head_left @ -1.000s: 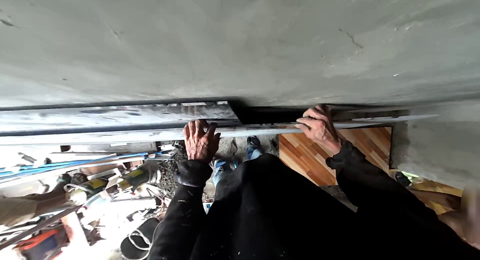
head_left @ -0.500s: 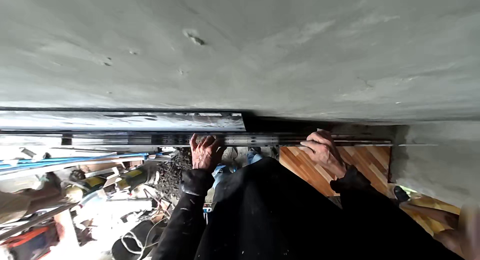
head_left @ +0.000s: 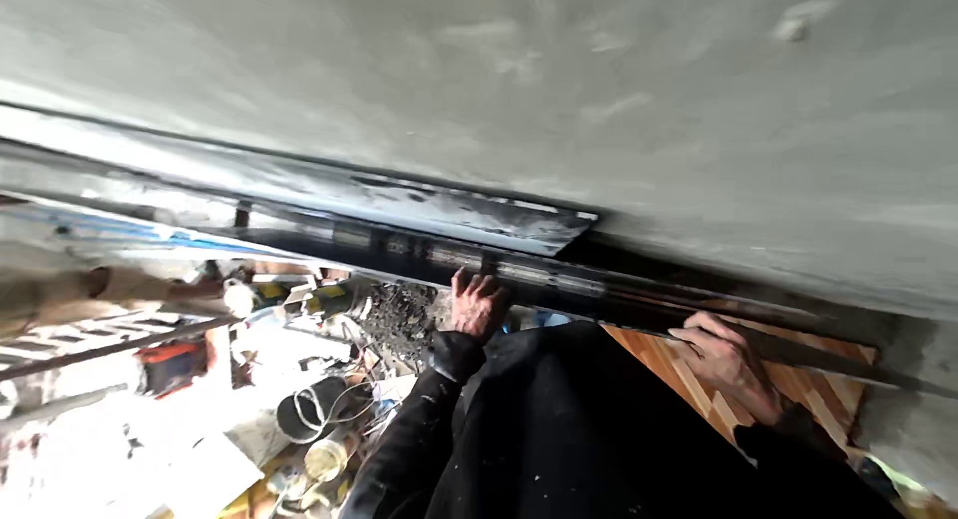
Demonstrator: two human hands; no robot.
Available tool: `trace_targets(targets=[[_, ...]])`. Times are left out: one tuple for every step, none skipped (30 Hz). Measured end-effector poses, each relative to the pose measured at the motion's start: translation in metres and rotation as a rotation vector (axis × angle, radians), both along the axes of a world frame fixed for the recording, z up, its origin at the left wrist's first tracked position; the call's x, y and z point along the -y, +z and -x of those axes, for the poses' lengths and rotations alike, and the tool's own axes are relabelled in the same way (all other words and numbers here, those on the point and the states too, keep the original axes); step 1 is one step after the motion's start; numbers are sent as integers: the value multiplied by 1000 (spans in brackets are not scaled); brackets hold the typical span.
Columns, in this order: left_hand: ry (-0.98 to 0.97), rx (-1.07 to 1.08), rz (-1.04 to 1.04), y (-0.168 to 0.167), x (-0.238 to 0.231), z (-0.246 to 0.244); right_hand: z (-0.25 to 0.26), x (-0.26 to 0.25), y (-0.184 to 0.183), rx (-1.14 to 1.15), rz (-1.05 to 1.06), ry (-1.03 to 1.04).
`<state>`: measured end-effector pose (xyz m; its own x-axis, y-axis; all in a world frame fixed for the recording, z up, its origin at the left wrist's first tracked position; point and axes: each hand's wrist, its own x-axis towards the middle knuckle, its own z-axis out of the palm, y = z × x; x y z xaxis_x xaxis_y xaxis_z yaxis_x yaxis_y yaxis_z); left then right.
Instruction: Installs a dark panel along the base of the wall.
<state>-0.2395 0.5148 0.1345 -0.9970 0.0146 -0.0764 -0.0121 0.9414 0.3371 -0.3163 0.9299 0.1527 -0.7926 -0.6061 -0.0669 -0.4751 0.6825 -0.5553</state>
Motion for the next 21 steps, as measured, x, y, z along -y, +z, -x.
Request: trace_targets(targets=[[7, -4, 2, -1, -1, -1, 0, 0, 1, -2, 1, 5], [15, -1, 2, -2, -2, -3, 0, 1, 1, -2, -2, 10], [18, -1, 2, -3, -2, -6, -1, 2, 1, 0, -3, 20], [16, 10, -4, -4, -1, -9, -2, 2, 0, 10, -3, 35], [14, 28, -10, -4, 0, -13, -3, 1, -2, 21, -4, 50], [10, 33, -16, -5, 0, -15, -4, 0, -4, 31, -13, 66], [6, 26, -19, -7, 1, -18, -5, -2, -8, 39, -33, 83], [4, 19, -28, -8, 1, -20, -7, -4, -12, 50, -57, 100], [2, 11, -31, -8, 1, -23, -8, -5, -14, 64, -76, 113], [0, -3, -30, -9, 1, -25, -8, -5, -15, 78, -84, 125], [1, -15, -29, -10, 0, -27, -9, -4, -15, 91, -87, 138], [3, -17, -28, -11, -1, -29, -9, -4, -14, 109, -93, 153], [5, -21, -26, -12, -2, -31, -9, -3, -12, 129, -97, 171], [9, -33, -17, -14, -1, -32, -7, -2, -11, 143, -98, 189], [12, -29, -16, -14, -1, -33, -5, -1, -9, 171, -99, 207], [14, -17, -25, -13, -1, -34, -3, 0, -5, 212, -105, 227], [17, -11, -37, -12, -2, -34, -1, 1, -1, 257, -121, 241], [19, -6, -44, -11, -3, -34, 0, 2, 2, 297, -146, 252], [19, -15, -45, -11, -4, -35, 2, 4, 6, 339, -168, 258], [19, -31, -41, -13, -4, -35, 4, 8, 9, 367, -187, 264], [15, -27, -35, -13, -3, -35, 6, 11, 10, 373, -203, 274]])
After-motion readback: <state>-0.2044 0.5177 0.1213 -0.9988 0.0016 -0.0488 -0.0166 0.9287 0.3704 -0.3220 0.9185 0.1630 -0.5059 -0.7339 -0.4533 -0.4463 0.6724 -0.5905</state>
